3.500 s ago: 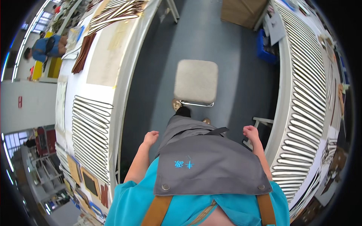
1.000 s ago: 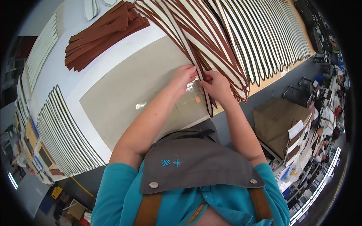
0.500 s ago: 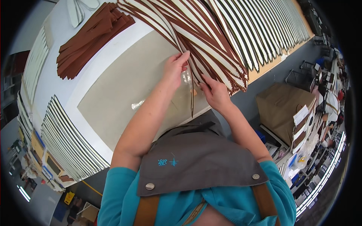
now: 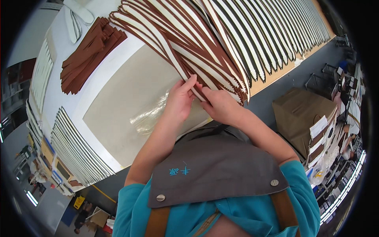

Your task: The person aligns and joins two long, flat fabric strips—one brown and one white—by hand. They repeatedly interlock the serrated edges of the strips to form a single composite piece, then stack the finished items on the table.

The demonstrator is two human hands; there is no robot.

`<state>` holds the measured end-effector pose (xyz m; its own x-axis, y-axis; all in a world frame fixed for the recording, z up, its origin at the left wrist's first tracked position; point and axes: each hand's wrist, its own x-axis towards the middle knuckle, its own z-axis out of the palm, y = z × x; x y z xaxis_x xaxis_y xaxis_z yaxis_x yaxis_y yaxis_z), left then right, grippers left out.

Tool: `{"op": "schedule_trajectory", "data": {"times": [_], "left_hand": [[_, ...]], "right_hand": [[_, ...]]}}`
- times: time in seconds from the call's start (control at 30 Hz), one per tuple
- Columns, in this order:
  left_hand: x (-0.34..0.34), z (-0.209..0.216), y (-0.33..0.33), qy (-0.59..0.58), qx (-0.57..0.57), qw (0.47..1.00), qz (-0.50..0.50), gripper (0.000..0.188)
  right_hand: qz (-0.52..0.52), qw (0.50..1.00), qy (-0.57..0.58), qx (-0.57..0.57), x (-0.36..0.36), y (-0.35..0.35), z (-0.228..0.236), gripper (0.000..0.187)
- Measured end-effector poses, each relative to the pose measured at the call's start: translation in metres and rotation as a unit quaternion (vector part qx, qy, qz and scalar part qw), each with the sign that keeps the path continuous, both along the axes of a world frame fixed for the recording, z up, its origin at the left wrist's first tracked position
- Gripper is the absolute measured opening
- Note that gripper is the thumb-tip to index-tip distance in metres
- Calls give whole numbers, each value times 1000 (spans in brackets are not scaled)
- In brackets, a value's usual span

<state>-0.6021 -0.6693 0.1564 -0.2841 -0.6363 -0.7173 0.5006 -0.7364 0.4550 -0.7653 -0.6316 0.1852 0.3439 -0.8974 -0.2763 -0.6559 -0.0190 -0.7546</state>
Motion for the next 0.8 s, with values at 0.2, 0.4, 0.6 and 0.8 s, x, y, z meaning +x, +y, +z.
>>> {"op": "schedule_trajectory", "data": {"times": [0.2,0.4,0.6,0.8], "left_hand": [[7,-6,-12,79,39,994,66,13],[1,-17,-21,102,35,994,8,14],[3,-7,-23,74,2,997,-23,21],[25,-7,-17,-22,-21,996,-85,13]], "right_hand": [[-129,956,143,-223,-45,-29,29,28],[-166,966,131,-150,-41,-15,10,26],[-216,969,-69,-100,5,12,11,17],[-227,962,-153,-11,29,37,7,18]]}}
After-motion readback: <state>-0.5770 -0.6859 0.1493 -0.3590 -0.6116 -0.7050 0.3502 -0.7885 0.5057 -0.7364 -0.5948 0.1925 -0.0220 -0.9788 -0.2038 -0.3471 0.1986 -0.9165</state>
